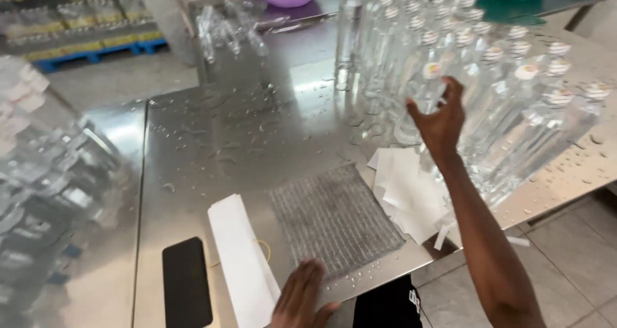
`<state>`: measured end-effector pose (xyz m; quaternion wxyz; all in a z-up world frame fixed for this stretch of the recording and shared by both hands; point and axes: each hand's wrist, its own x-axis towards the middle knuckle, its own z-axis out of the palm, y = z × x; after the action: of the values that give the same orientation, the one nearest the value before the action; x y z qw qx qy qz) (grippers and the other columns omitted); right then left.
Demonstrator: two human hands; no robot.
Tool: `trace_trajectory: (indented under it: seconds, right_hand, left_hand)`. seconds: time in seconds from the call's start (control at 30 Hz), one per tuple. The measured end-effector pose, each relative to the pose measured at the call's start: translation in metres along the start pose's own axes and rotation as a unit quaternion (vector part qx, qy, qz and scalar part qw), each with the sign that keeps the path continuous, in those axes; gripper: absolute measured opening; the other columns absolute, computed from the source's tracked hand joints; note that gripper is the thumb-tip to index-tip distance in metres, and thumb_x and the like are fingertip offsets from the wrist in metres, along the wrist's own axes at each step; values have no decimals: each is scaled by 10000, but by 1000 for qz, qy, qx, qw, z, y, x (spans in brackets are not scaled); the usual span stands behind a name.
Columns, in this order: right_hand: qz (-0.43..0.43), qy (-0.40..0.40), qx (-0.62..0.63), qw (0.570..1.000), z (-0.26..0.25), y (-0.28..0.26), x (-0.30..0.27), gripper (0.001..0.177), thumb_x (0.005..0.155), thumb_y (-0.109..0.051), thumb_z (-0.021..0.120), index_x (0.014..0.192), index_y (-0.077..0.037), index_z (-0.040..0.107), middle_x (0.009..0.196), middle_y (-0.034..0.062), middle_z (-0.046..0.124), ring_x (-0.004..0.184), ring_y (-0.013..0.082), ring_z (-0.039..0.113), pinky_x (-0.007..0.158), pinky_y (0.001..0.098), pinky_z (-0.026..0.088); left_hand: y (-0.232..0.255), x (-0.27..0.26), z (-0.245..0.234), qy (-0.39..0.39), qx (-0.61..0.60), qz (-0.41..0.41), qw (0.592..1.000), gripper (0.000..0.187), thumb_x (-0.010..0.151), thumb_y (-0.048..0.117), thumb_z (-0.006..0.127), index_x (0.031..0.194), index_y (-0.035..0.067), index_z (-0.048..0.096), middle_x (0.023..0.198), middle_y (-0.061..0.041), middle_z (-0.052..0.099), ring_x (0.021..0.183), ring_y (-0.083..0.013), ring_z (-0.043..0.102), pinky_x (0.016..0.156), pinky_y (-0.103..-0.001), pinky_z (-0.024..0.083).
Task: Manually peeling adhesive labels and applying them to plastic water bottles on a production line table.
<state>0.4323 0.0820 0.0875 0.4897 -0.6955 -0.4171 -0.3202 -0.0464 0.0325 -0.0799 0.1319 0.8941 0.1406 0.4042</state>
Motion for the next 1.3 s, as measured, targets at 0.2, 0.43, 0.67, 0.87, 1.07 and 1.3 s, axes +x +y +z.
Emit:
trace_trajectory:
  seconds: [0.2, 0.43, 0.67, 0.87, 1.07, 1.3]
  right_hand:
    - [-50, -45, 155, 986, -66, -101, 37, 625, 1078, -140, 882, 1486, -49, 416, 1392, 247, 597, 1180, 357, 653, 813, 418, 562]
    - [301, -333, 312, 837, -54, -179, 34, 527, 869, -88, 746, 1307, -35, 458, 1356, 207, 582, 1314, 410, 709, 794, 551, 761]
    - [430, -519, 178, 717, 0, -198, -24, 364, 911, -272, 788, 1146, -68, 598, 1428, 117, 608, 1137, 429, 803, 823, 550, 693]
    - [340, -612, 30, 713, 36, -176, -59, 459, 969, -443, 778, 1130, -41, 628, 1037, 113, 609, 784, 255, 582, 597, 391, 470]
    - [206, -621, -11, 756, 27, -184, -74, 839, 854, -710, 667, 1316, -10, 674, 1246, 148, 650, 1100, 299, 648, 918, 460, 468]
    - [-29, -438, 83, 894, -70, -219, -120, 745, 1026, -552, 451, 1565, -38, 478, 1543, 206, 536, 1175, 361, 690, 974, 557, 592]
  left_hand:
    - [-13, 29, 41, -78, 84, -44, 992, 911, 1088, 753, 329, 1601, 18, 490, 1647, -171, 516, 1558, -376, 432, 1230, -531, 399]
    - [5, 52, -1, -117, 102, -38, 987, 848, 1117, 655, 363, 1569, -50, 499, 1642, -207, 514, 1546, -372, 444, 1259, -508, 390]
    - [16, 60, -45, -145, -29, -90, 985, 633, 1102, 306, 651, 1585, -65, 478, 1678, -225, 460, 1570, -380, 410, 1281, -518, 363]
    - [7, 33, -92, -38, 46, -168, 984, 531, 1096, 299, 652, 1526, 2, 555, 1617, -224, 555, 1513, -378, 525, 1240, -519, 471]
    - [38, 73, -130, 36, -256, -296, 919, 485, 1130, 180, 521, 1610, 118, 491, 1664, -132, 562, 1595, -322, 485, 1276, -488, 449]
    - [53, 100, -96, -1, -656, -342, 673, 904, 1068, 676, 458, 1651, -4, 339, 1722, -242, 402, 1600, -401, 415, 1314, -520, 348]
